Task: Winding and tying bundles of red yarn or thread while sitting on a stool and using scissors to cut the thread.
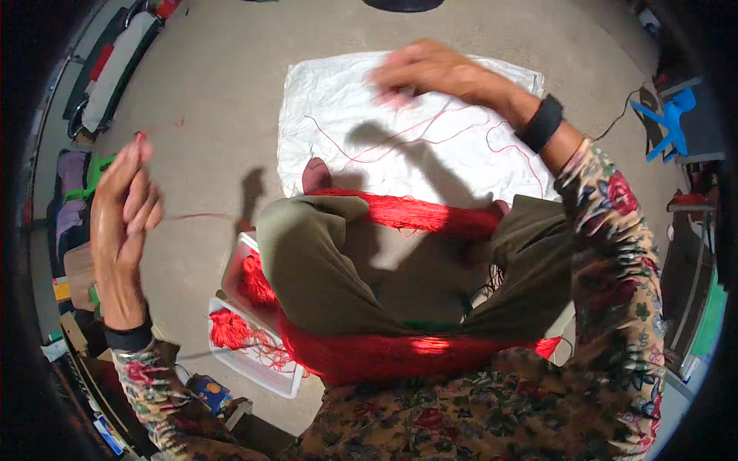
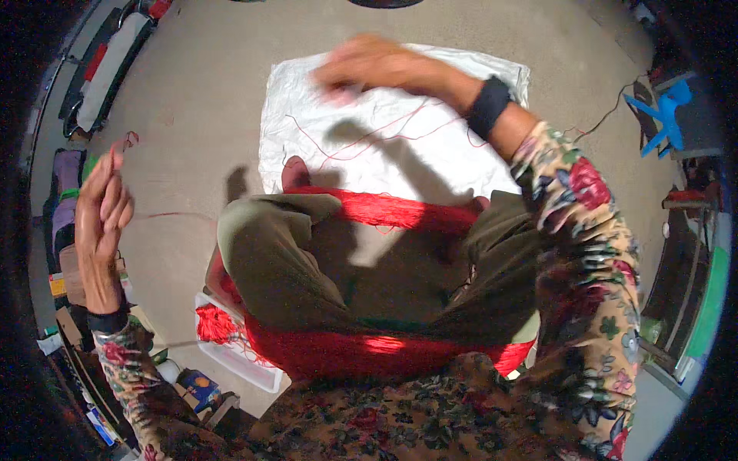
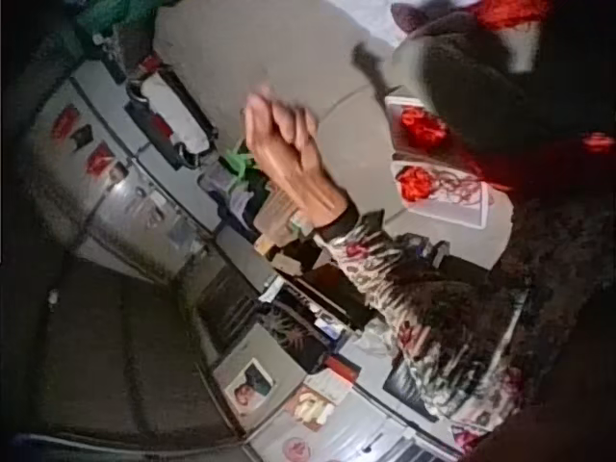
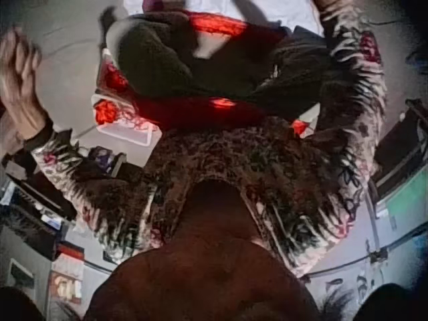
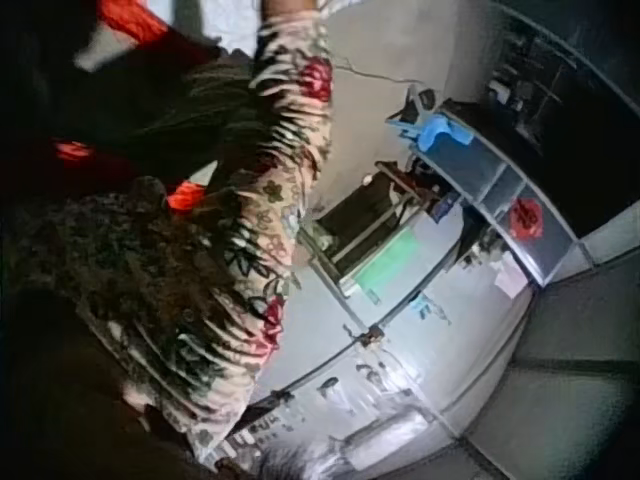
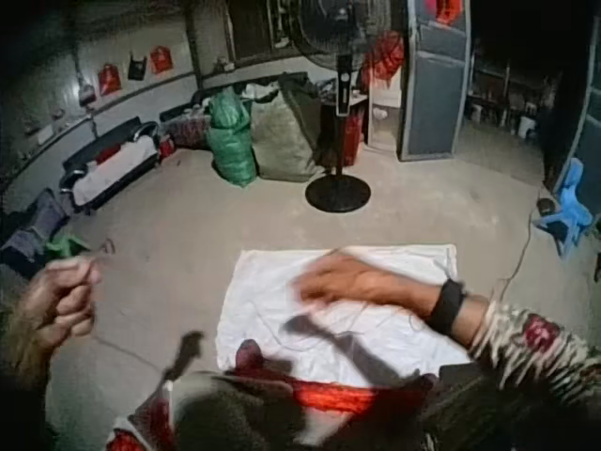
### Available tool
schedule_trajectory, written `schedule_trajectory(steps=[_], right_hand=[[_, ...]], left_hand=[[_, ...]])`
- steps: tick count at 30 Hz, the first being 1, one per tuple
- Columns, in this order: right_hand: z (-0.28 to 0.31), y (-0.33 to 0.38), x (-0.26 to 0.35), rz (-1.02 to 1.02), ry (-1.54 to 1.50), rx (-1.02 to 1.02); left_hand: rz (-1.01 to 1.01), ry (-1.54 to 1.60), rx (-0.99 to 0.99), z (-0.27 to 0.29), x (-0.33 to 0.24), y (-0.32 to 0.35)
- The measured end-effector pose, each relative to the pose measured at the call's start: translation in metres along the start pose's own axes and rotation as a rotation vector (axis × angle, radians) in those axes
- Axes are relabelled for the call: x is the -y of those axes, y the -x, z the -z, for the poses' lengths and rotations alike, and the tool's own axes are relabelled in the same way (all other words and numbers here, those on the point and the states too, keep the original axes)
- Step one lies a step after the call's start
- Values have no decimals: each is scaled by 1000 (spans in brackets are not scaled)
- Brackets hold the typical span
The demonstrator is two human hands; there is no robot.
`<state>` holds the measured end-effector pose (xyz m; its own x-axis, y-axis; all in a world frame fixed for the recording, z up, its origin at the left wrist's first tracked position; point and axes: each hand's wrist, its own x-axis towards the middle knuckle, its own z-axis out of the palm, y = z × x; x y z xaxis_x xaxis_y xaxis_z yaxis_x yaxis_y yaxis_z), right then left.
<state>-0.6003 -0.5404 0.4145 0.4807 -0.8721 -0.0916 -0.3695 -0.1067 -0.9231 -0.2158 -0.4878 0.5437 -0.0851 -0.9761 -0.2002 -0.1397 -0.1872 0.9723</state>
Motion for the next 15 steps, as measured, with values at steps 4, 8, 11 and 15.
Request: schedule_trajectory(steps=[4,8,11,15], right_hand=[[-76,28,145,322,-142,199],[-73,84,161,230,-577,302],[-15,177,142,-238,-508,17],[72,357,84,-481,-355,-419]], left_hand=[[-146,267,206,-103,-49,8],[-356,344,381,-101,-78,3],[-378,218,43,-45,-67,-32],[-284,248,-185,36,-34,-92]])
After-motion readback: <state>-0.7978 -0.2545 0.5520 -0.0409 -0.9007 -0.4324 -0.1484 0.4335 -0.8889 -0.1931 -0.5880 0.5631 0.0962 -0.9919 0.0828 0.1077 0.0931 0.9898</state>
